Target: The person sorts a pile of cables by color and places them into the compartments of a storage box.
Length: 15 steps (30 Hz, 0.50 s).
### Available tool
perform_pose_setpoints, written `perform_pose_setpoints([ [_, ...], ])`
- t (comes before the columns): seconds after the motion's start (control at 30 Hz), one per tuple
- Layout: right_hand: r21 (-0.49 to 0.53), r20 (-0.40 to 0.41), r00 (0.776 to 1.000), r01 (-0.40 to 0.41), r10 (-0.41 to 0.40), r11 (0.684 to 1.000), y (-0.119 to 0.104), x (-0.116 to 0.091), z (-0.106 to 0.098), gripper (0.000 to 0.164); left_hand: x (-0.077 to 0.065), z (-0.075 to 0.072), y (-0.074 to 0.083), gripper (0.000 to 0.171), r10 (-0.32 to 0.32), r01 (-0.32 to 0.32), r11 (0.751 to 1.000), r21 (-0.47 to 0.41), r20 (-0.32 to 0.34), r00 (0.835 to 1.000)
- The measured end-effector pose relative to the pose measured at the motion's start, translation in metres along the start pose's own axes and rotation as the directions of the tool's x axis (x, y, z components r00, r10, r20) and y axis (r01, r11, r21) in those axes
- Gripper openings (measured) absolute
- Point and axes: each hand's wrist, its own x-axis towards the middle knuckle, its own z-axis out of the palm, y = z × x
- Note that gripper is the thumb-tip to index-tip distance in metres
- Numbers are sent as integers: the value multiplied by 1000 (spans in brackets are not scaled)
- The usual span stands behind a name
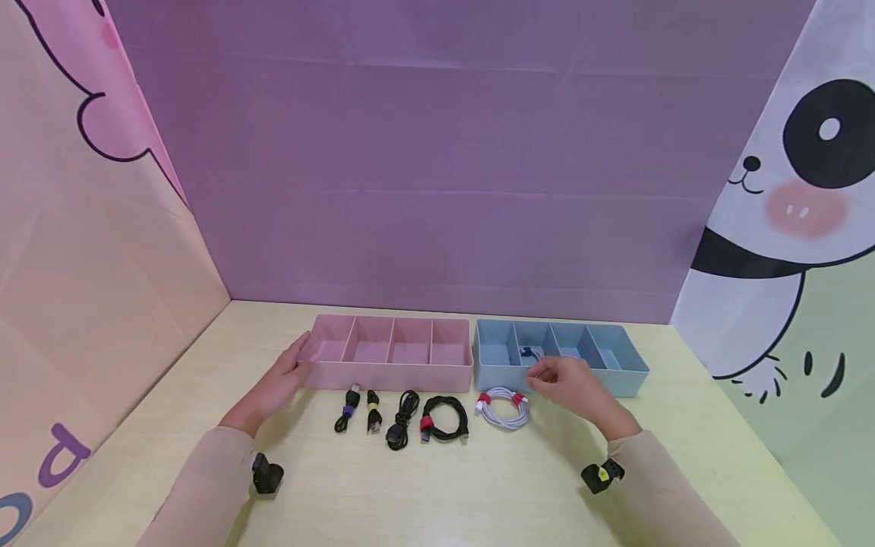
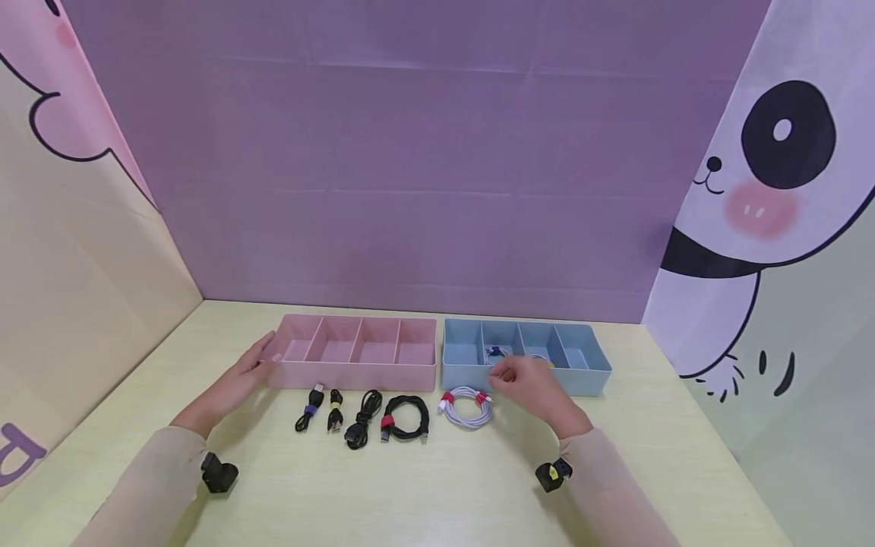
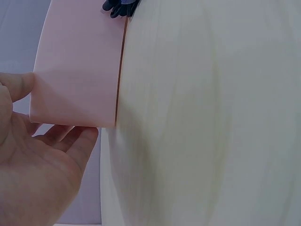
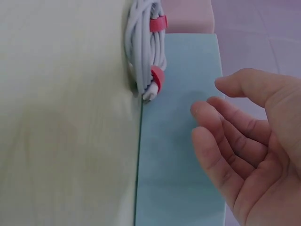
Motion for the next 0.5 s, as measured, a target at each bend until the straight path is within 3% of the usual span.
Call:
perform_pose_setpoints([
  [0.5, -37, 12, 998, 61, -61, 997, 4, -2, 13, 11, 1, 0, 1, 72, -5, 5, 1000, 7, -1, 1000],
])
